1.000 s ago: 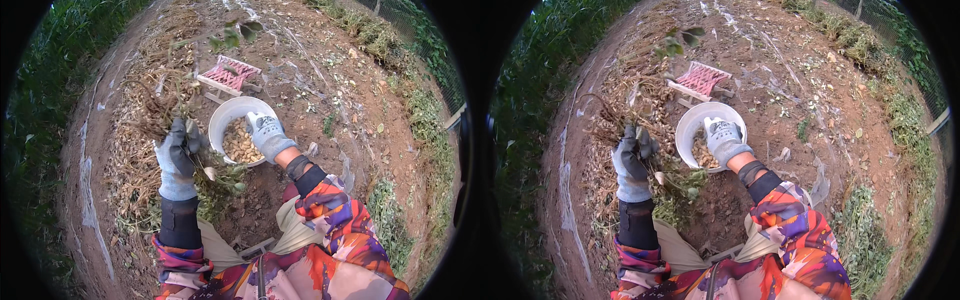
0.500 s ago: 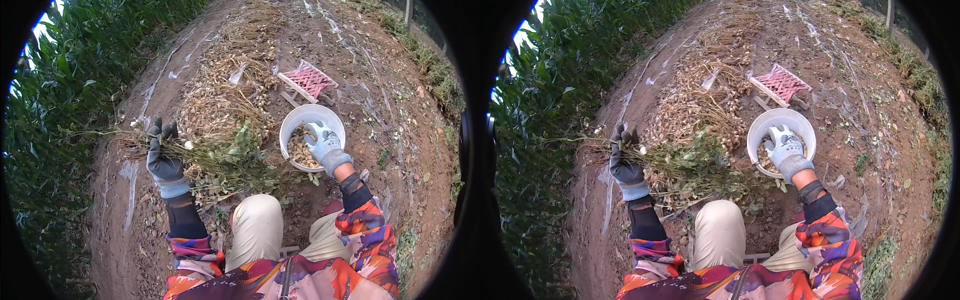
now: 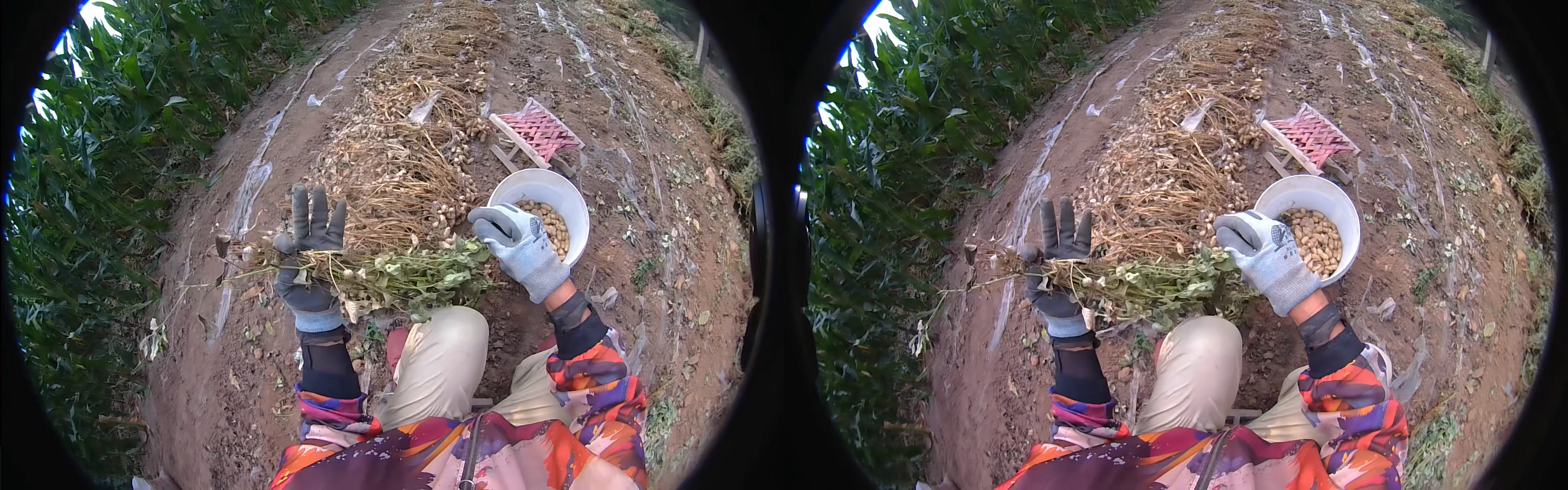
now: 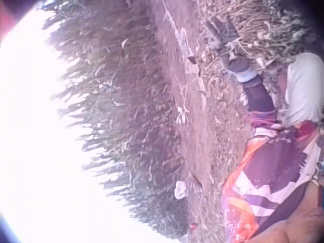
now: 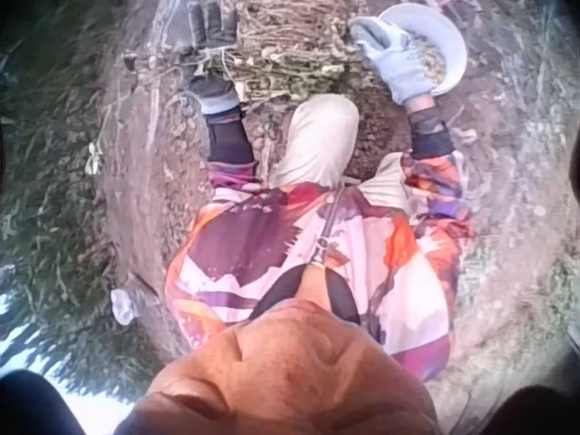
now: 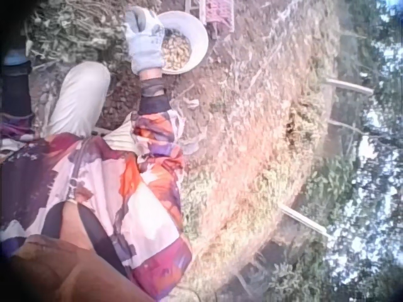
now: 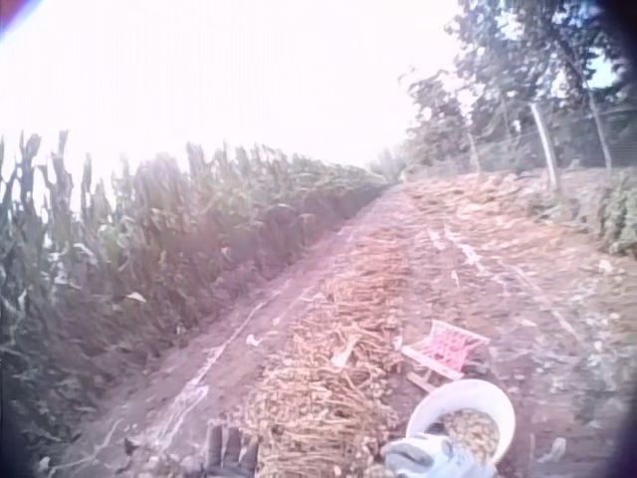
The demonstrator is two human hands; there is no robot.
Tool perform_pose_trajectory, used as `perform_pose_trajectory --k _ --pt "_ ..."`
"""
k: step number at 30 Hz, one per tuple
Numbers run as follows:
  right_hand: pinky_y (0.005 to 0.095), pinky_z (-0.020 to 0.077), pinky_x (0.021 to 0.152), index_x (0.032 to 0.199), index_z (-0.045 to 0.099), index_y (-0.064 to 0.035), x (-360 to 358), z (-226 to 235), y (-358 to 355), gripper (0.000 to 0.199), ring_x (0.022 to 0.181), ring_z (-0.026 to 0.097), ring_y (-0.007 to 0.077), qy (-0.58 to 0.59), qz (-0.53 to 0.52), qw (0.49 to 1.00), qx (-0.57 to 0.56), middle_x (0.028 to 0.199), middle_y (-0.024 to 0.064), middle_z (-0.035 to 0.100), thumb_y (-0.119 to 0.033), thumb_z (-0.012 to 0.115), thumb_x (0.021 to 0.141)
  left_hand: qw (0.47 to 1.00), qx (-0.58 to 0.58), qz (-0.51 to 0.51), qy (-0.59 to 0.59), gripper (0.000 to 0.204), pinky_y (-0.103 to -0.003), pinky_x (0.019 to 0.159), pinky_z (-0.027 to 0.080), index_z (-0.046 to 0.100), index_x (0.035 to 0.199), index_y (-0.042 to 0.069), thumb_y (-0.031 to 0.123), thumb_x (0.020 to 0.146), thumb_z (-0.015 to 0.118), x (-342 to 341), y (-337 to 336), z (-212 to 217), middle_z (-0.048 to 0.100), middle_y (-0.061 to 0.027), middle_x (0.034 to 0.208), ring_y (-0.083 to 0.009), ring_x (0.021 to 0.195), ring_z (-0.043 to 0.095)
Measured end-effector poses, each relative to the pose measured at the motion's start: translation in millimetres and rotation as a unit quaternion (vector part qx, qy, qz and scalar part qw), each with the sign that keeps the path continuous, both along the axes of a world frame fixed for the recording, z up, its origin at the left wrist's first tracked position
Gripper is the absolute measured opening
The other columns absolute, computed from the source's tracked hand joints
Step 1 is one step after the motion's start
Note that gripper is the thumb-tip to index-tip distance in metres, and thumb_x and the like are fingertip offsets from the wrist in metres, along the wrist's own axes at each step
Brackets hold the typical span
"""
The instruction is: The person sits on a small stool in a garden and harvests peanuts by hand. They pull peanut plants from the soil, shake off dirt, and detach the peanuts from the vines, placing them into a white bucket.
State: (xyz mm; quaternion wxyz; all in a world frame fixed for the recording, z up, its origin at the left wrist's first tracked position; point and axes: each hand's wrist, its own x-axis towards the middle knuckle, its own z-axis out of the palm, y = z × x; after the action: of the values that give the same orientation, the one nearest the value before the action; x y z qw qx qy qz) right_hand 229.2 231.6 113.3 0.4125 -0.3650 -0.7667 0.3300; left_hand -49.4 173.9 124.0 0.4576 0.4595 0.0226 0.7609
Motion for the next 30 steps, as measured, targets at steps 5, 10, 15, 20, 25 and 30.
perform_pose_trajectory --k 5,10,15,20,25,30 --pt "0.0381 0.0455 0.066 0.087 0.059 -0.0038 9 -10 10 0.015 0.074 0.057 0.0324 -0.082 -0.029 0.986 0.139 0.079 0.0154 0.059 -0.018 0.058 0.081 0.997 -0.029 -0.068 0.03 0.028 -0.049 0.102 0.03 0.056 0.11 0.009 0.024 0.087 0.051 -35 -5 11 0.06 -0.0065 0.093 -0.0272 0.109 0.05" --pt "0.0391 0.0456 0.069 0.089 0.06 -0.0053 22 -16 9 0.015 0.077 0.058 0.0315 -0.202 -0.053 0.965 0.155 0.085 0.0138 0.059 -0.017 0.058 0.08 0.815 -0.33 0.353 0.319 0.022 -0.034 0.062 0.046 0.056 0.101 0.002 0.006 0.08 0.049 -163 -57 40 0.057 -0.0039 0.072 -0.0187 0.073 0.058" --pt "0.0416 0.0464 0.066 0.084 0.055 -0.0097 15 -21 3 0.012 0.075 0.058 0.0299 -0.262 -0.042 0.948 0.176 0.079 0.0119 0.056 -0.019 0.059 0.077 0.276 -0.517 0.524 0.618 0.026 -0.036 0.07 0.049 0.059 0.101 0.008 0.01 0.075 0.055 -237 -138 -23 0.065 -0.0136 0.083 -0.0296 0.08 0.063" --pt "0.0405 0.0457 0.065 0.086 0.056 -0.0095 22 -11 -8 0.012 0.073 0.057 0.0301 -0.322 -0.07 0.927 0.177 0.08 0.0108 0.056 -0.017 0.06 0.077 -0.02 -0.681 0.335 0.651 0.028 -0.04 0.075 0.049 0.06 0.102 0.004 0.018 0.079 0.053 -227 -340 -158 0.063 -0.0162 0.098 -0.0318 0.092 0.061" --pt "0.0374 0.0469 0.066 0.092 0.061 -0.0059 35 16 -15 0.015 0.076 0.059 0.031 -0.249 -0.1 0.95 0.16 0.085 0.0116 0.06 -0.012 0.06 0.078 -0.166 -0.829 -0.014 0.533 0.04 -0.039 0.081 0.048 0.06 0.107 0.007 0.029 0.074 0.058 -117 -482 -211 0.061 -0.0157 0.105 -0.0299 0.098 0.059" --pt "0.037 0.0468 0.065 0.092 0.061 -0.0055 43 17 -12 0.015 0.074 0.06 0.0314 -0.275 -0.124 0.943 0.136 0.086 0.0114 0.062 -0.013 0.06 0.079 -0.062 -0.75 -0.172 0.636 0.05 -0.039 0.086 0.046 0.061 0.11 0.01 0.04 0.07 0.061 -69 -406 -234 0.06 -0.0157 0.108 -0.0296 0.1 0.058"
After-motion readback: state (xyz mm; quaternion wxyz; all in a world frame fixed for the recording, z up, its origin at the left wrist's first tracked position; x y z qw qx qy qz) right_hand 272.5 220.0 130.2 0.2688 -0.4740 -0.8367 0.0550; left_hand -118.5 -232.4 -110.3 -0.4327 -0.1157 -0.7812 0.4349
